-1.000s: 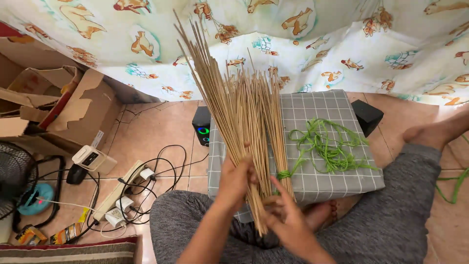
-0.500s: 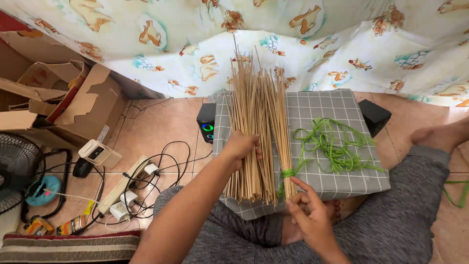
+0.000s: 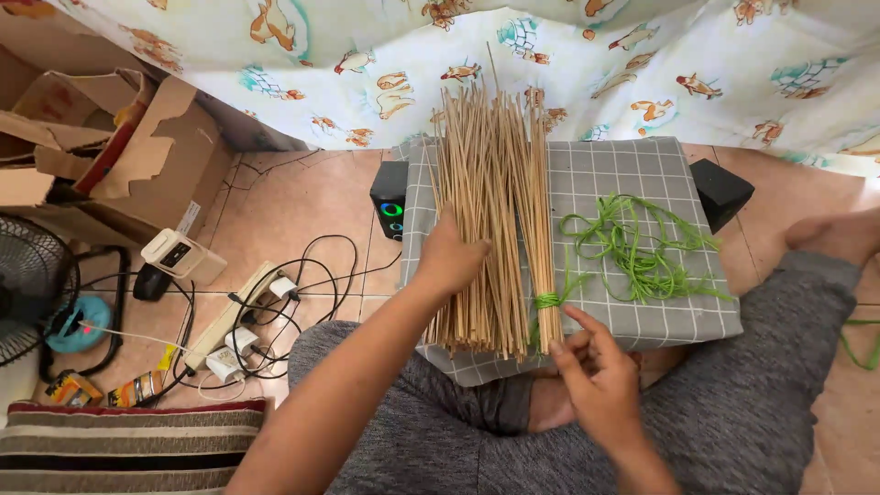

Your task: The person is organizing thin bamboo sticks into bundles and securing each bundle by tying a green plastic strip around it.

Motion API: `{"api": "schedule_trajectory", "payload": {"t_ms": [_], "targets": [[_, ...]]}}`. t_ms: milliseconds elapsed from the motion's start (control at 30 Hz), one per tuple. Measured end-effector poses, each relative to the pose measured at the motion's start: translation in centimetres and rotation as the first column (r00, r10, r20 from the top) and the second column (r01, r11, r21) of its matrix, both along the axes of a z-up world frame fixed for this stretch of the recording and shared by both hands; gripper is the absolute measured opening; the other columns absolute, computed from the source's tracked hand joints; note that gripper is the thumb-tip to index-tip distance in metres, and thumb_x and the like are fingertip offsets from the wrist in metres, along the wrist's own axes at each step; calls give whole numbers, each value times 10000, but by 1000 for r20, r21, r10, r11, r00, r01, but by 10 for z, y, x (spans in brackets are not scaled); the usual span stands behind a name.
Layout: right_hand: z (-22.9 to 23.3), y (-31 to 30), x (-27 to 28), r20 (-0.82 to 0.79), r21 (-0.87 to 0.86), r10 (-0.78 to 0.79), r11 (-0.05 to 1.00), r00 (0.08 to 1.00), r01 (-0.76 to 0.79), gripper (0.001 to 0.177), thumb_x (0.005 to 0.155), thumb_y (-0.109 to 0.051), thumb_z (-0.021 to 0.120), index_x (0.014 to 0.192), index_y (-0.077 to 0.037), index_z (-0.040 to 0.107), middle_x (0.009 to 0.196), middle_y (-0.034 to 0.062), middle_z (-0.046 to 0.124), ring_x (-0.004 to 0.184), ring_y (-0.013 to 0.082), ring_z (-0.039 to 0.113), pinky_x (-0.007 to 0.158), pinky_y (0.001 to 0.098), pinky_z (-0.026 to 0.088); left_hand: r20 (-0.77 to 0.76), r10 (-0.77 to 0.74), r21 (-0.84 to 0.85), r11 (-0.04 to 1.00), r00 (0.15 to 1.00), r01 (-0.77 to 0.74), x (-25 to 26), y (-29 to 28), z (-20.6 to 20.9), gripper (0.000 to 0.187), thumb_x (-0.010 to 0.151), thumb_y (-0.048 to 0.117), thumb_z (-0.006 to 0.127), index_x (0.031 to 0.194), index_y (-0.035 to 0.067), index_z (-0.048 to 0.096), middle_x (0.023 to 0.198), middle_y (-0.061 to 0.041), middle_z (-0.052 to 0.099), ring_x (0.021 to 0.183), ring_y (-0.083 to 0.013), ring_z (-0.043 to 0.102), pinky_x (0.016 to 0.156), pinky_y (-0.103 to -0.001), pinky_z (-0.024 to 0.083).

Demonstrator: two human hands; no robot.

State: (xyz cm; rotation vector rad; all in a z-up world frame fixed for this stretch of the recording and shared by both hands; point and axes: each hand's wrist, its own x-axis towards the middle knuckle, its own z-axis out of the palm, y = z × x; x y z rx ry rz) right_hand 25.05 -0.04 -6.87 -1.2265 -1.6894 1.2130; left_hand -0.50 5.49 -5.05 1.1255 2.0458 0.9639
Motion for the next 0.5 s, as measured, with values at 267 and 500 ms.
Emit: {"api": "schedule_trajectory", "payload": {"t_ms": [267,500], "targets": [[7,30,-11,431,240,-89,971,898,-19,420,899,-248,678,1296,-110,677,836,28,670,674,155,624,572,301,500,-250,-80,104,989,965,109,16,-13,-11,811,875,211,688,1550,-31,310,1350,-286,520,1168,-454,587,974,-517,492],[24,46,-35,657,79,31,991,753,-110,497,1009,-356,550,1445,-119,578,1215,194,695,1107,433,697,909,558,550,-231,-147,137,974,962,181,30,-33,61,551,944,80,663,1417,-154,506,1461,-494,340,1416,-647,295,1138,-697,275]]}}
